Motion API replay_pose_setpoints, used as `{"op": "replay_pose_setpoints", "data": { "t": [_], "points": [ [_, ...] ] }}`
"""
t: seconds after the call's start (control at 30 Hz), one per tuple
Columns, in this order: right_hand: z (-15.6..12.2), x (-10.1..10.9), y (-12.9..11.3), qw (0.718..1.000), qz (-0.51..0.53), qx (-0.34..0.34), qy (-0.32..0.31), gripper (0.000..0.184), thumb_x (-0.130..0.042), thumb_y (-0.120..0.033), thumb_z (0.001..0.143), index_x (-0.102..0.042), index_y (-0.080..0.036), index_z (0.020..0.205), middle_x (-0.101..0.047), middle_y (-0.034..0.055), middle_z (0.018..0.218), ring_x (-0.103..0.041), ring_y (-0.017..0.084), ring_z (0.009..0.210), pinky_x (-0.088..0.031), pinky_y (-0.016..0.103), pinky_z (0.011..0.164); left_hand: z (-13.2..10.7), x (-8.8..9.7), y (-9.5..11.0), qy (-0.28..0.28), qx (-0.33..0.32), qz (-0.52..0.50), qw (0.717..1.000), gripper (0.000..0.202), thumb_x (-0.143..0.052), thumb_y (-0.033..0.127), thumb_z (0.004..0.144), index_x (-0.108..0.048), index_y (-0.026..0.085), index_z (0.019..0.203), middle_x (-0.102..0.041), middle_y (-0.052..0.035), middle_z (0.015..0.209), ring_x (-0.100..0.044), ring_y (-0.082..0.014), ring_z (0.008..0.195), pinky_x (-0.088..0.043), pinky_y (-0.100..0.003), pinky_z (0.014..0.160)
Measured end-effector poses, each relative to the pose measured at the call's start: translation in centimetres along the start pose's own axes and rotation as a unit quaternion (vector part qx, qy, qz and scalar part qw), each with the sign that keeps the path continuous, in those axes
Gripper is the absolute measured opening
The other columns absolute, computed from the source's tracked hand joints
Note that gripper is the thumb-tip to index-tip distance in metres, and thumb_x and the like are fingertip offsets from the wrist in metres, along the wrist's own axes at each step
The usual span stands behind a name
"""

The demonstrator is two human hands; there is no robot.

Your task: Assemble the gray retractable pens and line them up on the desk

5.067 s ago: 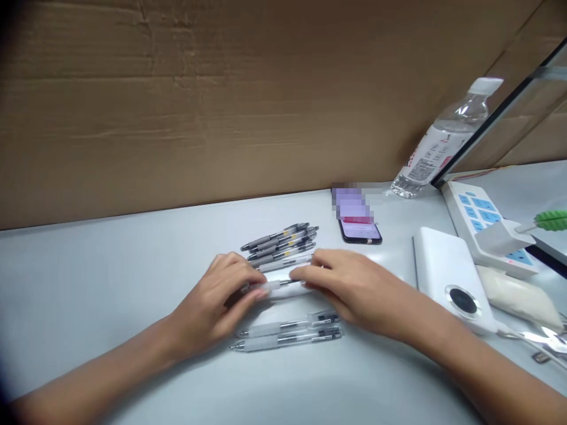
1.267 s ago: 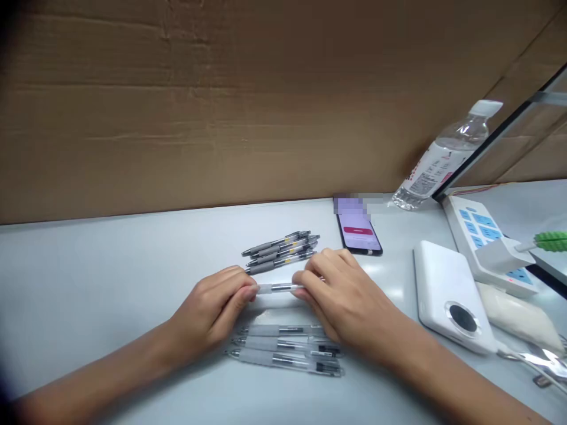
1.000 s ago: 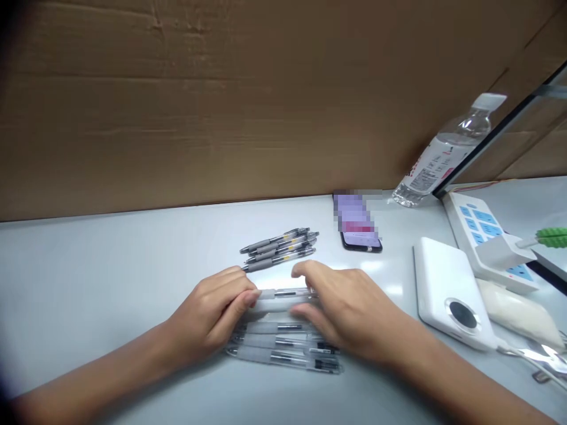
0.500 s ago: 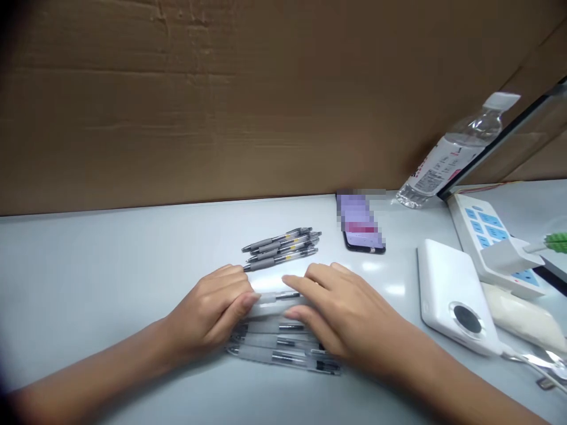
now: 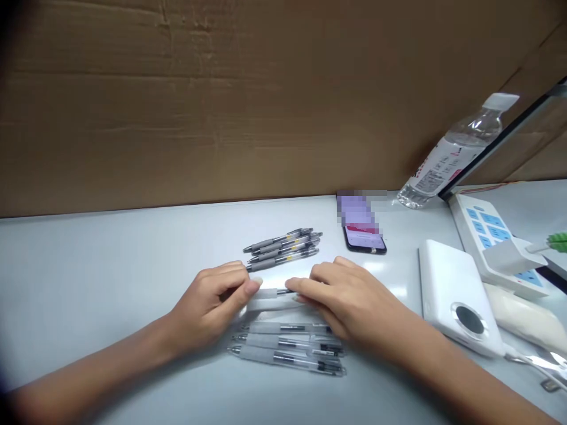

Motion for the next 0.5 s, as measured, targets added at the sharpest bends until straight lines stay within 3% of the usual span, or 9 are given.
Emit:
{"op": "replay_pose_setpoints", "data": {
  "t": [0.23, 0.5],
  "points": [
    [-0.8, 0.7, 2.8, 0.998, -0.043, -0.028, -0.026, 0.033, -0.039, -0.017, 0.097, -0.061, -0.027, 0.118, -0.061, 0.0053, 0.084, -0.053, 0.02, 0.072, -0.038, 0.032, 0.068, 0.1, 0.8, -1.9, 0.037, 0.085, -0.032, 0.995, 0.037, -0.046, 0.038, 0.095, -0.046, 0.018, 0.065, -0.048, 0.0023, 0.064, -0.043, -0.0103, 0.058, -0.034, -0.024, 0.053],
    [-1.9, 0.4, 4.8, 0.991, -0.068, -0.062, -0.096, 0.032, -0.041, -0.025, 0.098, -0.061, -0.033, 0.122, -0.06, 0.0059, 0.089, -0.052, 0.023, 0.079, -0.041, 0.036, 0.07, 0.0, 1.3, -2.0, 0.064, 0.062, 0.047, 0.995, 0.023, -0.049, 0.034, 0.095, -0.053, 0.019, 0.079, -0.058, -0.0006, 0.076, -0.053, -0.0144, 0.07, -0.041, -0.026, 0.06]
  ]
}}
Point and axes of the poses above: each hand's wrist, its own z-axis towards the middle knuckle, its own x-axis out of the back of the hand, y = z × x, the point moved 10 cm from there along z, towards the middle knuckle
